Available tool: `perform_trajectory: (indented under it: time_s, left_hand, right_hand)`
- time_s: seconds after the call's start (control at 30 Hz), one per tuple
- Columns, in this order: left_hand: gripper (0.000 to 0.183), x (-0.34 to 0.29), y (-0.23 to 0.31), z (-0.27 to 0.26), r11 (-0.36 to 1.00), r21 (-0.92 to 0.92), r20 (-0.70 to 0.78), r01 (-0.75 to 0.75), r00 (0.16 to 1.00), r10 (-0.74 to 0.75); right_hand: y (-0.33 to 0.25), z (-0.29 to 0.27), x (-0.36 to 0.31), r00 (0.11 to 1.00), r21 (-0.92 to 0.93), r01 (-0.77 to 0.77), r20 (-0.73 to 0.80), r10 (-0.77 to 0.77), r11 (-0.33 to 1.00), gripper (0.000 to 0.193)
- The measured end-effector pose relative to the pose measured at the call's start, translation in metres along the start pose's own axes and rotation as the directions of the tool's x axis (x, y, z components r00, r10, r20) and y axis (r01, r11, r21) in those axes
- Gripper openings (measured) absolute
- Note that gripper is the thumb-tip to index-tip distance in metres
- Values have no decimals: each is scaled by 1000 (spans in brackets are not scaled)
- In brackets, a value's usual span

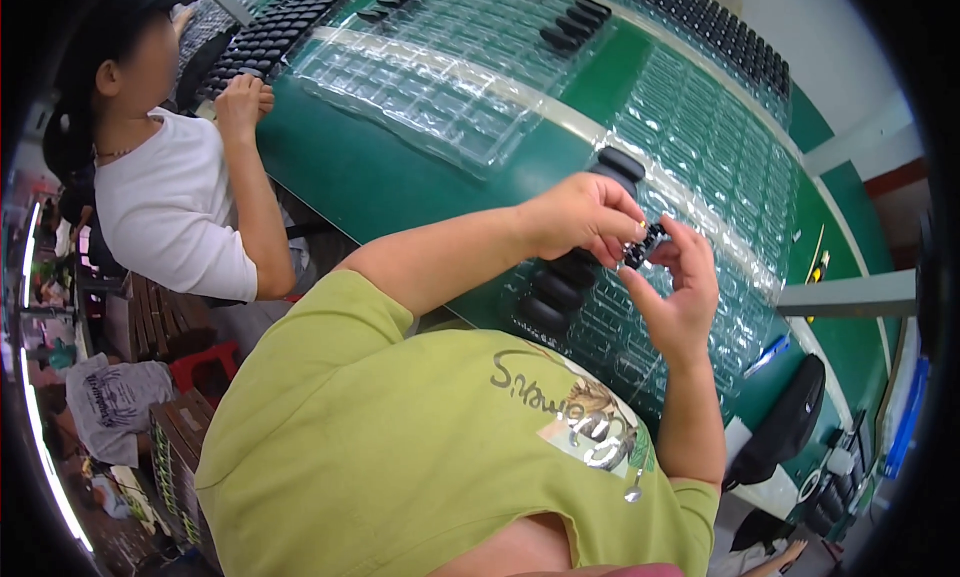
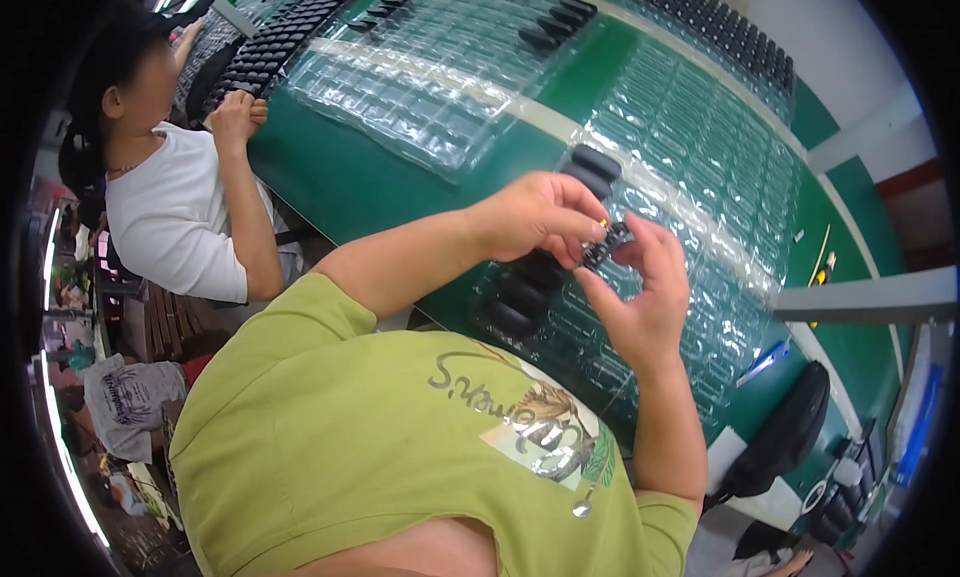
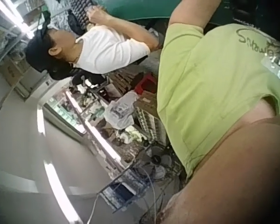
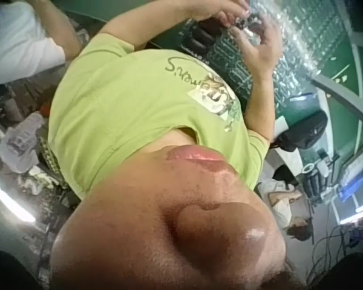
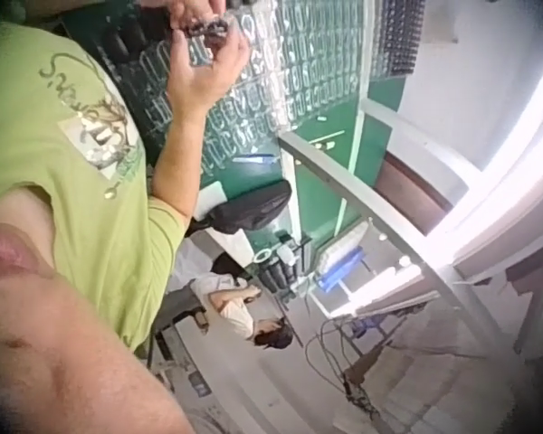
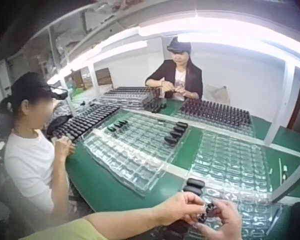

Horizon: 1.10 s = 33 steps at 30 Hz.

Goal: The person assembles small electronic components by hand, inserting internal parts and batteries into plastic cases.

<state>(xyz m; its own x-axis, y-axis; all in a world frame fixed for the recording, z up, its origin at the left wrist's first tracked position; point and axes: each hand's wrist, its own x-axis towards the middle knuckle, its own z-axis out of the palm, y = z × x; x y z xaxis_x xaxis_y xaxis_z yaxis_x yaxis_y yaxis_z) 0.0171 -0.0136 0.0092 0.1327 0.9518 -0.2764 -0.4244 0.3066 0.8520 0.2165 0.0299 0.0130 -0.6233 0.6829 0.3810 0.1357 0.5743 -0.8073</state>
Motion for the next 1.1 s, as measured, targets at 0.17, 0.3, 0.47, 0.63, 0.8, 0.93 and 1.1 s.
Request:
perform_trajectory:
  time_s: [0.17, 0.3, 0.47, 0.63, 0.8, 0.93, 1.1]
  left_hand:
    - [21, 49, 32, -49, 715, 653, -147, -249, 885, 442]
    - [27, 111, 90, -146, -1, 974, -143, 225, 620, 771]
    - [31, 147, 126, -190, -291, 870, -106, 398, 728, 678]
    - [20, 131, 130, -168, -304, 924, 19, 230, 770, 638]
    - [25, 67, 81, -69, 451, 790, 95, -415, 810, 579]
    - [8, 24, 27, -7, 966, 240, 9, -100, 995, 101]
    - [23, 12, -2, 3, 976, 204, 161, -71, 986, 38]
  right_hand:
    - [14, 0, 0, 988, 237, -139, -32, 151, 961, 66]
    - [21, 2, -1, 963, 386, -250, 3, 270, 888, 66]
    - [23, 0, -2, 937, 505, -313, 26, 348, 805, 64]
    - [23, -8, -3, 948, 517, -297, 58, 314, 803, 69]
    - [18, -11, -7, 970, 733, -203, 60, 236, 649, 74]
    - [21, -7, 1, 973, 843, -146, 29, 228, 517, 77]
    - [25, -7, -2, 953, 843, -204, 56, 297, 497, 76]
